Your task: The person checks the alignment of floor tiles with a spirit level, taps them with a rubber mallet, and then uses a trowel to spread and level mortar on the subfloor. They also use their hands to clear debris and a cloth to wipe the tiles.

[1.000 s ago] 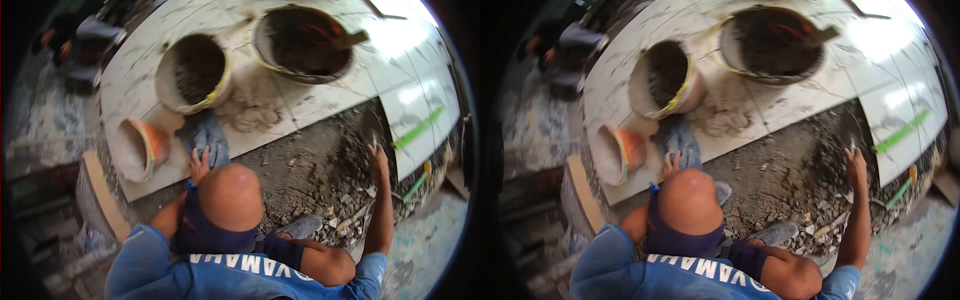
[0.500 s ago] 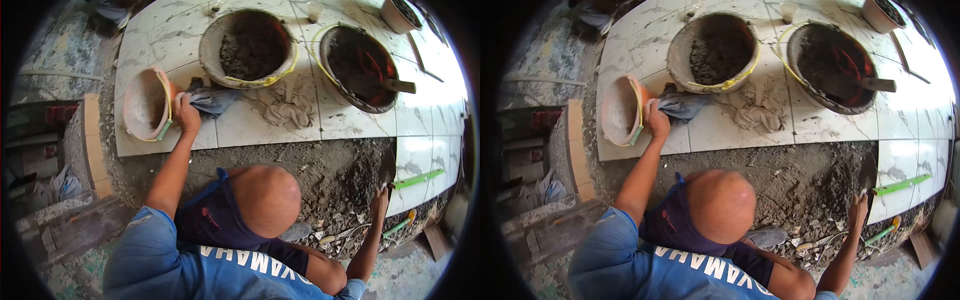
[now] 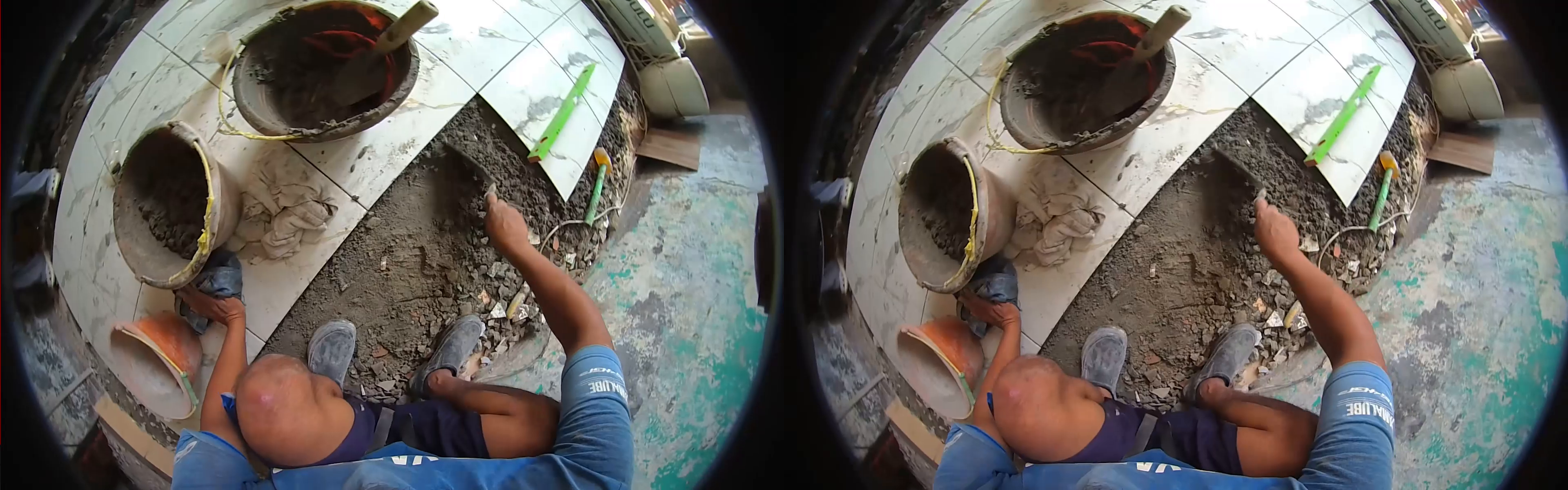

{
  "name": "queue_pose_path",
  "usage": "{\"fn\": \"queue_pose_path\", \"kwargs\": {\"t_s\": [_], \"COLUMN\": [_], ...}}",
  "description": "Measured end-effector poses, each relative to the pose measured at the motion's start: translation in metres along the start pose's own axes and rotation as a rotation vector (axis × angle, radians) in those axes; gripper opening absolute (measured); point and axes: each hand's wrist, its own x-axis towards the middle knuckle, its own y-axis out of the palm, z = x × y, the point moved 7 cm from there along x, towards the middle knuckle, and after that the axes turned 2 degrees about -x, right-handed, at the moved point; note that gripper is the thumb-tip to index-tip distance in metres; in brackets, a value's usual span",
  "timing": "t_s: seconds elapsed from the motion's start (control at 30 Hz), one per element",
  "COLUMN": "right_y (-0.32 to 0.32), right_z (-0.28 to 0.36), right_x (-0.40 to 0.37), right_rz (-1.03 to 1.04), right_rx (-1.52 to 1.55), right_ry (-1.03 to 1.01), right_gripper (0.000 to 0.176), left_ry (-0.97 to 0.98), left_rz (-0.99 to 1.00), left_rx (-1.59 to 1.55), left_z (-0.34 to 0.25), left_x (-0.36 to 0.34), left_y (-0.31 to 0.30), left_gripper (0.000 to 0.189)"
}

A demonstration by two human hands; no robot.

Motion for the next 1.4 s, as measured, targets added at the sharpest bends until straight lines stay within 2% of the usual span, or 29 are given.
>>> {"fn": "queue_pose_path", "kwargs": {"t_s": [0.03, 0.07, 0.13, 0.23, 0.33, 0.4, 0.43, 0.53, 0.57, 0.67, 0.73, 0.77, 0.83, 0.9, 1.0, 1.17, 1.23, 1.33, 1.4], "right_y": [0.011, 0.01, 0.011, -0.032, -0.045, -0.041, -0.044, -0.058, -0.06, -0.066, -0.071, -0.072, -0.071, -0.068, -0.066, -0.059, -0.055, -0.036, -0.021], "right_z": [0.006, 0.014, 0.018, 0.022, 0.001, -0.019, -0.022, -0.014, -0.007, 0.018, 0.029, 0.029, 0.022, 0.015, 0.017, 0.054, 0.079, 0.125, 0.155], "right_x": [-0.022, -0.042, -0.068, -0.07, -0.031, 0.012, 0.032, 0.077, 0.085, 0.093, 0.088, 0.087, 0.09, 0.093, 0.097, 0.059, 0.036, -0.014, -0.052], "right_rz": [0.038, 0.164, 0.241, 0.294, 0.119, 0.088, 0.099, 0.112, 0.115, 0.12, 0.144, 0.163, 0.151, 0.142, 0.149, 0.184, 0.16, 0.173, 0.234], "right_rx": [-0.051, -0.043, 0.005, 0.123, 0.14, 0.162, 0.175, 0.147, 0.152, 0.147, 0.175, 0.169, 0.16, 0.143, 0.118, 0.15, 0.094, 0.053, 0.061], "right_ry": [-0.065, -0.043, -0.041, 0.14, 0.237, 0.297, 0.309, 0.4, 0.405, 0.429, 0.493, 0.524, 0.527, 0.483, 0.499, 0.479, 0.471, 0.46, 0.348], "right_gripper": [0.016, 0.016, 0.018, 0.022, 0.032, 0.031, 0.03, 0.027, 0.027, 0.029, 0.032, 0.034, 0.033, 0.028, 0.031, 0.03, 0.031, 0.036, 0.041], "left_ry": [-0.022, -0.016, 0.027, -0.003, 0.006, -0.001, 0.075, 0.021, 0.029, 0.044, 0.179, 0.177, 0.053, 0.045, 0.022, 0.006, 0.02, -0.055, -0.043], "left_rz": [-0.041, -0.031, -0.054, -0.014, 0.013, 0.058, 0.046, 0.033, 0.035, 0.002, -0.112, -0.113, 0.041, 0.024, 0.034, 0.098, -0.002, 0.056, 0.054], "left_rx": [-0.002, -0.017, 0.104, 0.149, 0.16, 0.201, 0.2, 0.191, 0.19, 0.298, 0.285, 0.282, 0.29, 0.278, 0.228, 0.242, 0.28, 0.19, 0.196], "left_z": [-0.009, -0.005, 0.003, -0.003, -0.003, 0.003, -0.002, 0.036, 0.033, 0.023, 0.006, 0.001, 0.004, 0.01, 0.011, 0.011, 0.013, 0.055, 0.04], "left_x": [0.003, 0.0, -0.006, -0.001, -0.004, -0.005, -0.007, -0.022, -0.018, -0.014, -0.014, -0.012, -0.003, -0.01, -0.013, -0.011, -0.019, -0.03, -0.021], "left_y": [-0.006, -0.001, 0.005, 0.005, 0.007, 0.011, 0.009, 0.025, 0.024, 0.021, 0.013, 0.012, 0.012, 0.015, 0.015, 0.016, 0.016, 0.038, 0.029], "left_gripper": [0.074, 0.074, 0.077, 0.077, 0.076, 0.079, 0.078, 0.077, 0.077, 0.074, 0.075, 0.075, 0.076, 0.077, 0.08, 0.082, 0.08, 0.079, 0.079]}}
